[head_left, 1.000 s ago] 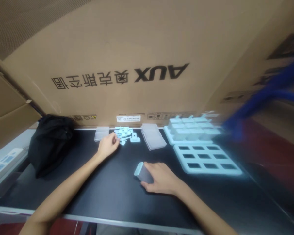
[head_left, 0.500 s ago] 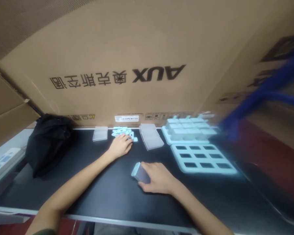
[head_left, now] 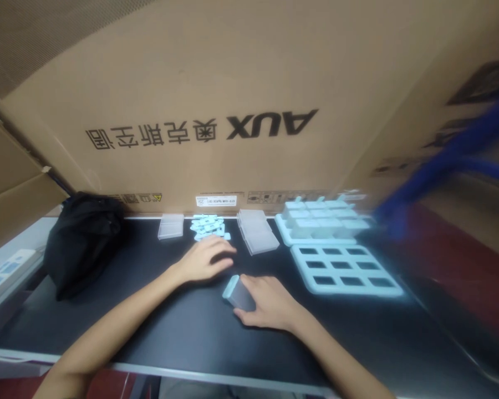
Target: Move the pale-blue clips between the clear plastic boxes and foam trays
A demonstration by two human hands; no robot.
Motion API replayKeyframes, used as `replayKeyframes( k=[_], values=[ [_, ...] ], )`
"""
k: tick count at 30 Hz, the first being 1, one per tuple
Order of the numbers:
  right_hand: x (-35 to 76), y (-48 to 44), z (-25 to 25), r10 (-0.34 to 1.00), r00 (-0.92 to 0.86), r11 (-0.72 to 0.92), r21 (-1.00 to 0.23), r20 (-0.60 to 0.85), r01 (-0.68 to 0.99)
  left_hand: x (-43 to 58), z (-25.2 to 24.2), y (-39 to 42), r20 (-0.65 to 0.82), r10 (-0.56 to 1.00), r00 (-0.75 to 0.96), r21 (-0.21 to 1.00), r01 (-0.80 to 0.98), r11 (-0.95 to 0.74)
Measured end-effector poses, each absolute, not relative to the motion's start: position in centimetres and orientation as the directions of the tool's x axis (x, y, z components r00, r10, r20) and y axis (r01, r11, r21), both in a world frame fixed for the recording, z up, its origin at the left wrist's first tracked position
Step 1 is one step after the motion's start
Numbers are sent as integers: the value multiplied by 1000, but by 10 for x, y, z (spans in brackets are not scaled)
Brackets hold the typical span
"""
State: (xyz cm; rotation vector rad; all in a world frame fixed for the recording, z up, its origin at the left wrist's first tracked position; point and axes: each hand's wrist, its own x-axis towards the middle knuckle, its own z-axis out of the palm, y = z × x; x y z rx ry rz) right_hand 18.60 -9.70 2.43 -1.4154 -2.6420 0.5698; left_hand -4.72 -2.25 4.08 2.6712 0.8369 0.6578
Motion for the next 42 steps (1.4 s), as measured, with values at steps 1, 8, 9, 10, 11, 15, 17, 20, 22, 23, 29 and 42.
replayKeyframes(
  k=[1,8,9,10,11,15,17,20,22,23,29,42],
  values=[
    [186,-97,24,817,-570,503,-380,-84,776,-48,48,-33,307,519,798,432,369,-823],
    [179,-102,24,805,-591,517,-425,-53,743,-60,55,-73,217,404,889,458,273,-846],
    [178,-103,25,803,-594,521,-423,-52,742,-62,53,-73,216,424,880,480,282,-830],
    [177,-104,26,800,-598,525,-424,-51,738,-64,51,-72,214,440,872,513,283,-810],
    [176,-105,27,796,-603,529,-428,-50,733,-66,50,-70,208,453,867,551,279,-787],
    [173,-108,32,783,-617,526,-446,-79,725,-71,49,-63,183,457,871,690,217,-691],
    [171,-108,33,785,-612,520,-440,-93,733,-72,50,-58,198,450,871,727,177,-663],
    [170,-106,34,791,-606,522,-424,-82,740,-74,51,-50,205,442,873,749,150,-645],
    [171,-105,35,798,-598,521,-412,-76,747,-74,51,-45,196,436,878,757,147,-637],
    [171,-105,35,800,-595,520,-407,-76,751,-74,51,-43,195,433,880,760,143,-634],
    [170,-104,38,807,-583,516,-368,-94,774,-69,52,-39,195,424,884,765,133,-630],
    [186,-101,37,824,-557,508,-297,-106,808,-127,28,-3,319,623,714,441,470,-765]
  ],
)
